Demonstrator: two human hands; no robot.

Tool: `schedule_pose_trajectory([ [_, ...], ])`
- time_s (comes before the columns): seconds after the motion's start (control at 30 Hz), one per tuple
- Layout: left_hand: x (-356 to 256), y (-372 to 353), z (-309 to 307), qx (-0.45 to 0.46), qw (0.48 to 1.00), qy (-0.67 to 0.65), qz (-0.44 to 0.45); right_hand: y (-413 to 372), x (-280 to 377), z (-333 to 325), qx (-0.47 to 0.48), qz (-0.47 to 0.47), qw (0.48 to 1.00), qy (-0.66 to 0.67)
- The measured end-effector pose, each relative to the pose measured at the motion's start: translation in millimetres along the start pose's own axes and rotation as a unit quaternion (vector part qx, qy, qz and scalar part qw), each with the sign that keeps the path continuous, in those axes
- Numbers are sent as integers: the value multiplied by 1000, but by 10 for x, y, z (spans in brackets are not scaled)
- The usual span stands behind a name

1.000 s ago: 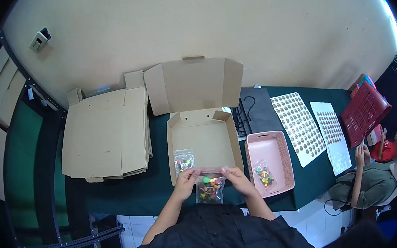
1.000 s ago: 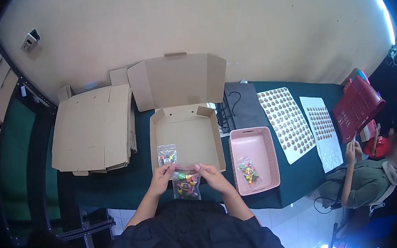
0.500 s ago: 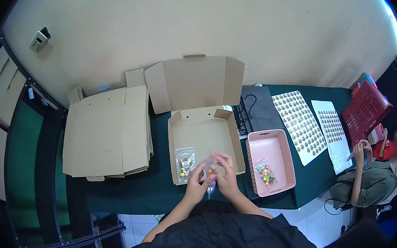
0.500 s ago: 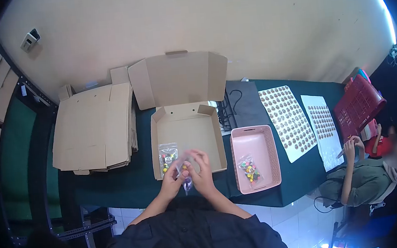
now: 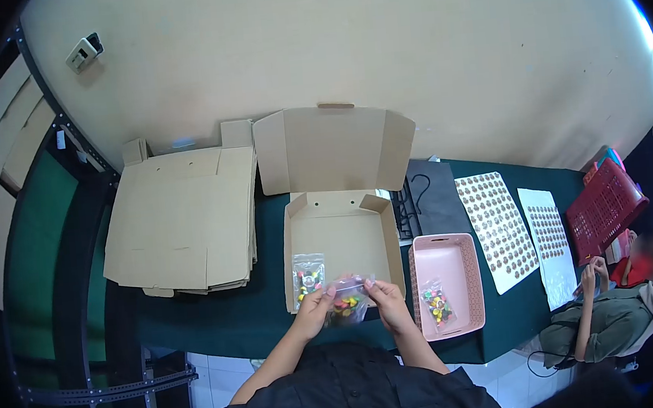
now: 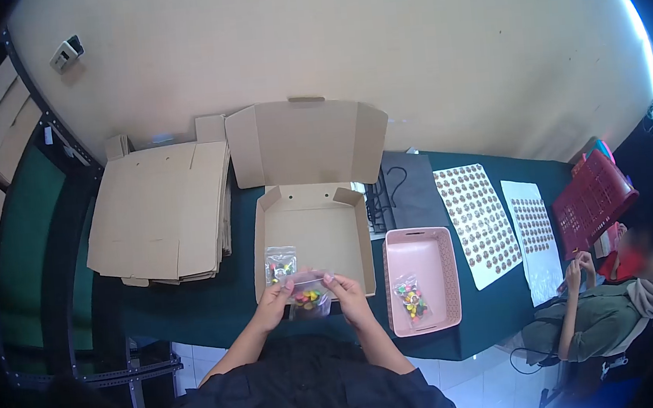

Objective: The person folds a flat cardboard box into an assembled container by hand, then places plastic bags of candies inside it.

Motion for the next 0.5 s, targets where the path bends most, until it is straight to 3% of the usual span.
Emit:
schedule_pose_trajectory([
  [0.07,-107,43,58,-143,978,69,138,-9,58,82,-6,-22,998,55],
  [0.13,-175,16,-34,-124,982,78,120,-22,89,68,-85,-88,990,63],
  [0.2,-143,60,28,-32,944,292,151,57,-146,-3,-101,-76,990,-54],
  [0.27,-107,66,156,-15,943,292,156,108,-313,91,-50,-86,995,-7],
  [0.4,-2,42,136,-117,950,226,182,34,-70,430,-26,-111,993,25],
  [0.47,135,39,82,-108,981,108,122,13,-6,417,-192,-213,953,-97],
  [0.5,94,30,101,-135,981,82,115,12,-8,355,-212,-176,953,-125],
])
Point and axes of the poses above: each hand's wrist, its own y-axis towards the middle knuckle, its own z-axis out of the palm, x = y × z, the point moved 3 cm from there along y, towards the middle knuckle, and after that the axes turned 12 degrees about z, right-handed, at the moved point
